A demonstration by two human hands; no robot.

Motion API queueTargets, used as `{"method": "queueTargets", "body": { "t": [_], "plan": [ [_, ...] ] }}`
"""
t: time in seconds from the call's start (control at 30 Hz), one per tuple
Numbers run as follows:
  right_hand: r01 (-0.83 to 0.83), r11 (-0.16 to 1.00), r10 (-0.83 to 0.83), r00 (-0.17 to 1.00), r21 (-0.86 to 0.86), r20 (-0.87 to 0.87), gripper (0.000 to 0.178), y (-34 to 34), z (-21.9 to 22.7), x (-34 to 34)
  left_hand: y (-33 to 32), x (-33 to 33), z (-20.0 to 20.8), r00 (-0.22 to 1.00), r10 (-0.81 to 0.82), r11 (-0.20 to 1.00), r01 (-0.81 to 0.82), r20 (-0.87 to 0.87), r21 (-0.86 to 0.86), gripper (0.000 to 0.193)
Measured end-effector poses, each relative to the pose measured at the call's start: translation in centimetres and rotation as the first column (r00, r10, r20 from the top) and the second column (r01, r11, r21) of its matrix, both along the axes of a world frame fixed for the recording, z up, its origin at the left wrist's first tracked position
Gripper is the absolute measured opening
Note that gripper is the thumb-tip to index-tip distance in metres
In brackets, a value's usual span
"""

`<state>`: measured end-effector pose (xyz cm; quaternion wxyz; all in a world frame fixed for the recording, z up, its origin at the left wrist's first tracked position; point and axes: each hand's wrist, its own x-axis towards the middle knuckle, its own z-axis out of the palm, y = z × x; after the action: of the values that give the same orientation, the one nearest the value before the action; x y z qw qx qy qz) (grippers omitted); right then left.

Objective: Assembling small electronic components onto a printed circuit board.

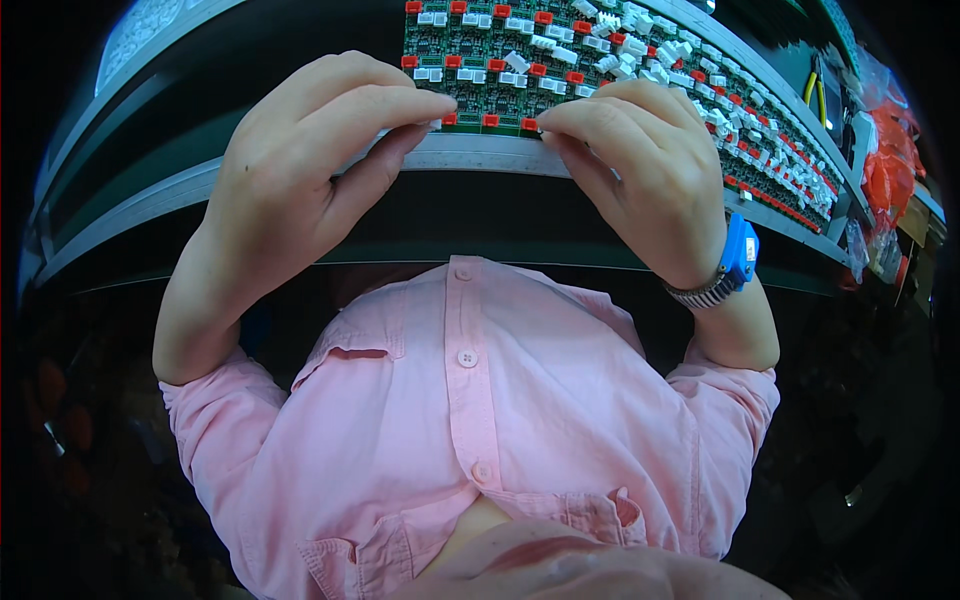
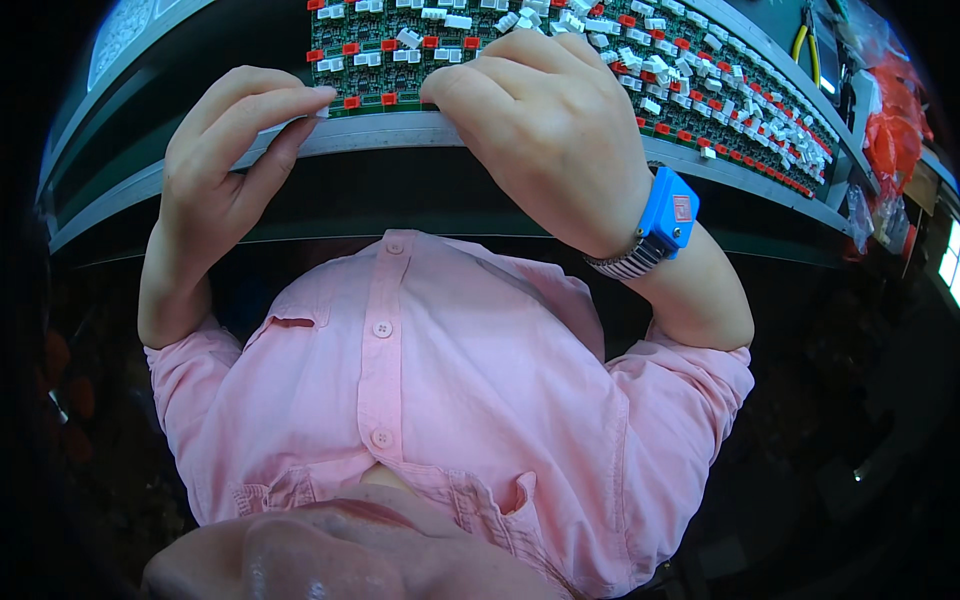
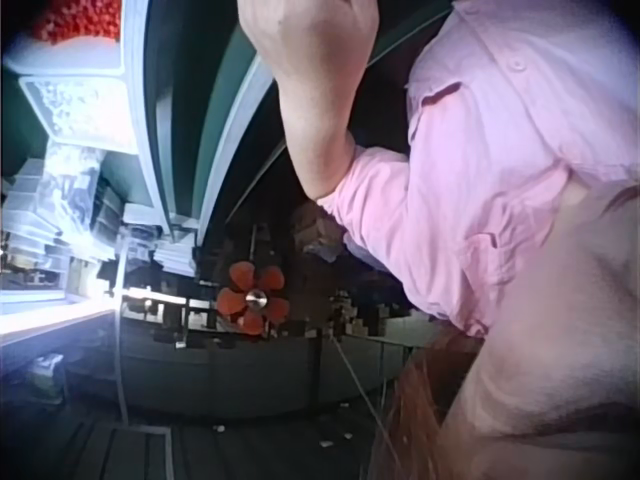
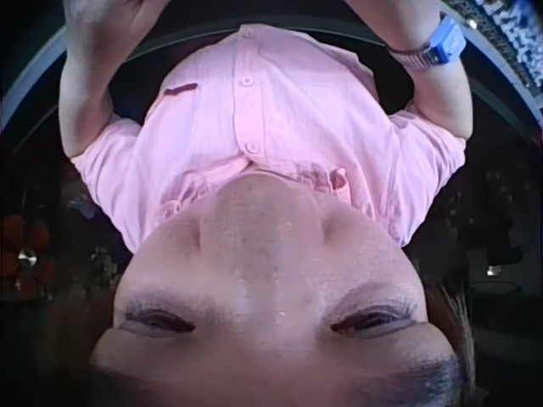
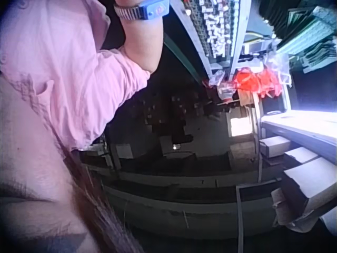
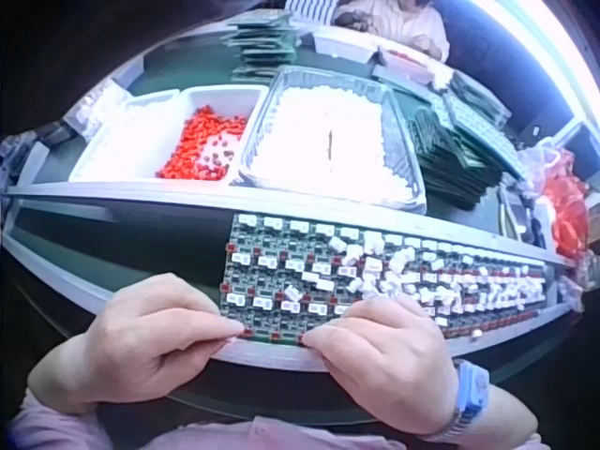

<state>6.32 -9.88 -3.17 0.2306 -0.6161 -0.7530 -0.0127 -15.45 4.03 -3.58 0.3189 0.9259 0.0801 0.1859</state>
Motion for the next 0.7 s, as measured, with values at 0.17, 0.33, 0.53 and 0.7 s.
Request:
{"method": "queueTargets", "body": {
  "t": [0.17,0.33,0.53,0.7],
  "plan": [
    [-0.004,0.999,-0.002,0.992,0.047,0.124,0.015,1.6,0.8,0.0,0.0,0.3,-0.1,1.0,0.003,0.999,-0.003,0.007,0.04,0.024],
    [-0.024,1.0,0.021,0.992,0.02,0.126,0.01,2.5,-0.3,0.5,-0.3,0.9,-0.2,1.0,0.028,0.992,-0.028,-0.001,0.125,0.025],
    [0.026,0.996,-0.002,0.963,0.083,-0.268,0.006,2.9,-0.9,-0.1,-0.5,1.4,0.6,0.997,0.057,0.947,-0.041,-0.043,0.318,0.027],
    [0.093,0.991,-0.128,0.865,-0.096,-0.486,0.014,0.7,1.0,0.0,-0.6,1.6,1.1,0.996,0.034,0.922,0.0,-0.081,0.388,0.027]
  ]
}}
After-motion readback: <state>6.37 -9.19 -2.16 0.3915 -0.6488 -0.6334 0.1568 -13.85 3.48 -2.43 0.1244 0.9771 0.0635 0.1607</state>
